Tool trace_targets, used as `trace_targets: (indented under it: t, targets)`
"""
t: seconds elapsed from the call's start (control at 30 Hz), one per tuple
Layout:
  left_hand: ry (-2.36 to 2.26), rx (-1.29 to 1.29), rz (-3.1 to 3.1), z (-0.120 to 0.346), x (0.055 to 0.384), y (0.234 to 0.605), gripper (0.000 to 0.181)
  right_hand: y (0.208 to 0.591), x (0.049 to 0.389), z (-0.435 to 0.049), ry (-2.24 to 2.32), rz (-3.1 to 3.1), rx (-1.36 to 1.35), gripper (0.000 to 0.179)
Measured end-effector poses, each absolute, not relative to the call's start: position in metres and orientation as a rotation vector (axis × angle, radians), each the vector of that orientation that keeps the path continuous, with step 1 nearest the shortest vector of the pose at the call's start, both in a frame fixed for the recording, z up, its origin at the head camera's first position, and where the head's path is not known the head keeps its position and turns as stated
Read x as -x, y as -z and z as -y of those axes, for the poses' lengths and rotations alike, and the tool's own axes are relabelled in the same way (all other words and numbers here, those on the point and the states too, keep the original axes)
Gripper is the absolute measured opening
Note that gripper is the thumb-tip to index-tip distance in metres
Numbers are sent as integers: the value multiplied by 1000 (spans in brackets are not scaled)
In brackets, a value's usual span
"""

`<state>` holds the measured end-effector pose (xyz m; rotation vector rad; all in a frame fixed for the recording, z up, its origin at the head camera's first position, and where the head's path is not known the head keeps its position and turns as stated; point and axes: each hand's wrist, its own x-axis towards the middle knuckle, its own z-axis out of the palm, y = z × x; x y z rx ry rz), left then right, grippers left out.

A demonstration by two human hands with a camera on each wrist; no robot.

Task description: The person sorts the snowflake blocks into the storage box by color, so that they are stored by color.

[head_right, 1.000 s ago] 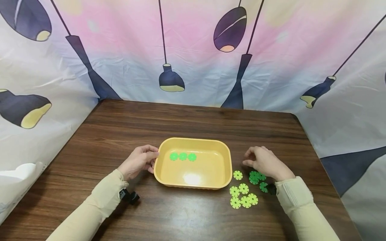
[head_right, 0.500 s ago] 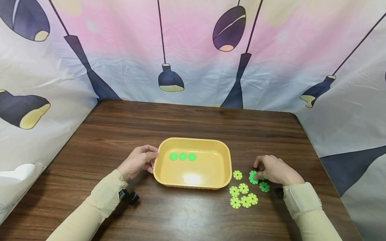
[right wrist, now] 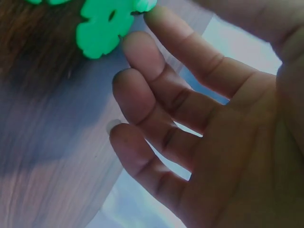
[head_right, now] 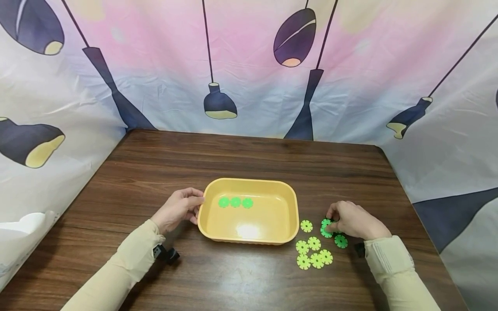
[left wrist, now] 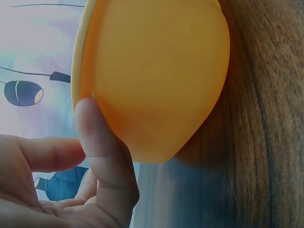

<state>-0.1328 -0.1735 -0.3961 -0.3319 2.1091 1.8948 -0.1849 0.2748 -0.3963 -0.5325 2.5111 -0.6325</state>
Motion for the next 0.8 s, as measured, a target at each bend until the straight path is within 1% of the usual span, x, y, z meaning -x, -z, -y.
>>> trace_targets:
  t: [0.13, 0.23, 0.5, 0.57, 0.7, 0.73, 0.8]
  targets:
    - [-1901, 332, -2106, 173, 133, 397, 28, 396, 184, -271, 588, -2547, 552, 34]
    - [-1901, 333, -2106, 173, 133, 397, 27, 396, 184, -269, 540, -2580, 589, 32]
    - [-1903, 328, -2100, 174, 133, 398, 27, 396, 180, -261, 421, -2638, 555, 28]
    - [-1904, 331, -2099, 174, 133, 398, 27, 395, 178, -258, 358, -2677, 587, 27]
    - [-1899, 337, -2102, 174, 132, 397, 27, 394, 173, -252, 188, -2768, 664, 13]
    - [-1899, 337, -2103, 174, 132, 397, 27, 394, 172, -251, 148, -2787, 692, 15]
    - [-1898, 338, -2104, 174, 132, 397, 27, 395, 170, -249, 89, -2818, 712, 27]
